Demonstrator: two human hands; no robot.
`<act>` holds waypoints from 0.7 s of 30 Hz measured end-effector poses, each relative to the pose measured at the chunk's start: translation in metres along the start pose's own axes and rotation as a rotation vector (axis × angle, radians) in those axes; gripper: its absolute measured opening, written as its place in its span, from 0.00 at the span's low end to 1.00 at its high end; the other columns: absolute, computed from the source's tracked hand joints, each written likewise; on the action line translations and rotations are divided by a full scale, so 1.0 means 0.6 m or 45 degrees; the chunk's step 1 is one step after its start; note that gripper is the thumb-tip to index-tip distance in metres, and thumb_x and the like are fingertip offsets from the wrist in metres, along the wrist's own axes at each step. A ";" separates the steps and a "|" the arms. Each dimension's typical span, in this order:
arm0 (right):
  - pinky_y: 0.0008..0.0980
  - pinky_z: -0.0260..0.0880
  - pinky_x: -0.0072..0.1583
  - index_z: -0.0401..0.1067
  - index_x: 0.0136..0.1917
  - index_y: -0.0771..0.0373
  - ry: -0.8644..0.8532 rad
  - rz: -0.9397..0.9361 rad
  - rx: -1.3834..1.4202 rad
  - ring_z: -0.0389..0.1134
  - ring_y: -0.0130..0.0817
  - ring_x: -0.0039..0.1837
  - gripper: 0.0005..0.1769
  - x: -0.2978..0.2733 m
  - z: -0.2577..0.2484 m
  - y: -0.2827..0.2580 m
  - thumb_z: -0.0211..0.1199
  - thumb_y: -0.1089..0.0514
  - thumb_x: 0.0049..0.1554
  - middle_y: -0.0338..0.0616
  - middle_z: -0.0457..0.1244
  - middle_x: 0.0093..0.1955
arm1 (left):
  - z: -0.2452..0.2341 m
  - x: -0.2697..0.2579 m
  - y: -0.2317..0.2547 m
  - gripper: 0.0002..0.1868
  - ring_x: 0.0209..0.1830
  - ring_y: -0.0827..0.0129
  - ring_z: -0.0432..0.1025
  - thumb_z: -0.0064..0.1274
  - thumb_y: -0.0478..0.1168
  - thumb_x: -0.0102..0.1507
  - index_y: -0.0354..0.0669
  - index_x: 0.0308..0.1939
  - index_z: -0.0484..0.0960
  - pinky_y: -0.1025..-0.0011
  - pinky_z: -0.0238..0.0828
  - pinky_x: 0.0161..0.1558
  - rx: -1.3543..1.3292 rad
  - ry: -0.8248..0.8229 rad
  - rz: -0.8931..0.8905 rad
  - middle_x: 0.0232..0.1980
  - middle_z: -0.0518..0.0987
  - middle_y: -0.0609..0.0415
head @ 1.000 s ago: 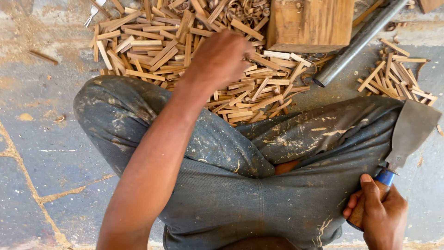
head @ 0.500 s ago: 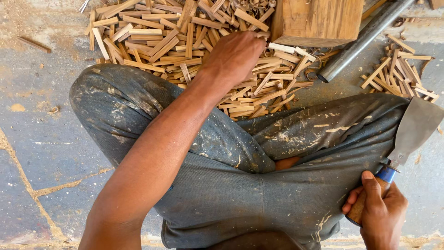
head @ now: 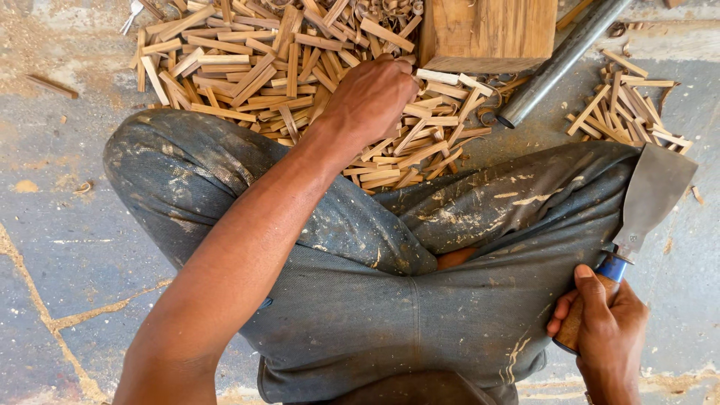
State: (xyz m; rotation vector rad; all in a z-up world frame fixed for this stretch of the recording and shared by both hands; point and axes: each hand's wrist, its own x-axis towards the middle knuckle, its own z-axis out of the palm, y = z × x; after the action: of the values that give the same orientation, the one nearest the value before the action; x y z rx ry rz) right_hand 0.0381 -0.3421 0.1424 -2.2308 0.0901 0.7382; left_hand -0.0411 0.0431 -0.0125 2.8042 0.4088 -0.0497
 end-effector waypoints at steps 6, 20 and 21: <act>0.35 0.59 0.30 0.64 0.42 0.70 0.017 0.026 -0.037 0.60 0.35 0.26 0.19 -0.003 0.000 -0.005 0.57 0.52 0.67 0.49 0.60 0.28 | -0.061 -0.017 -0.008 0.15 0.35 0.63 0.77 0.56 0.24 0.58 0.34 0.48 0.87 0.69 0.82 0.38 -0.448 0.268 -0.028 0.41 0.82 0.44; 0.35 0.61 0.28 0.65 0.42 0.68 0.044 0.060 -0.007 0.62 0.36 0.26 0.19 0.017 0.001 0.002 0.60 0.50 0.64 0.48 0.61 0.28 | -0.113 0.033 0.080 0.04 0.57 0.62 0.77 0.57 0.36 0.65 0.43 0.43 0.79 0.55 0.68 0.69 -0.730 0.001 -0.092 0.54 0.83 0.47; 0.36 0.61 0.28 0.65 0.42 0.68 0.049 0.059 -0.009 0.62 0.37 0.25 0.18 0.016 -0.002 0.002 0.60 0.50 0.63 0.48 0.61 0.28 | -0.092 0.070 0.109 0.04 0.61 0.55 0.73 0.59 0.35 0.63 0.42 0.40 0.80 0.50 0.63 0.68 -0.681 0.273 0.133 0.59 0.80 0.41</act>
State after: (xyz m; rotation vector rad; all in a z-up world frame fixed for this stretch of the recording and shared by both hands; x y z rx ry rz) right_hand 0.0463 -0.3421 0.1371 -2.2564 0.1590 0.7221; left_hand 0.0172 0.0115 0.0558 2.2999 0.2720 0.3355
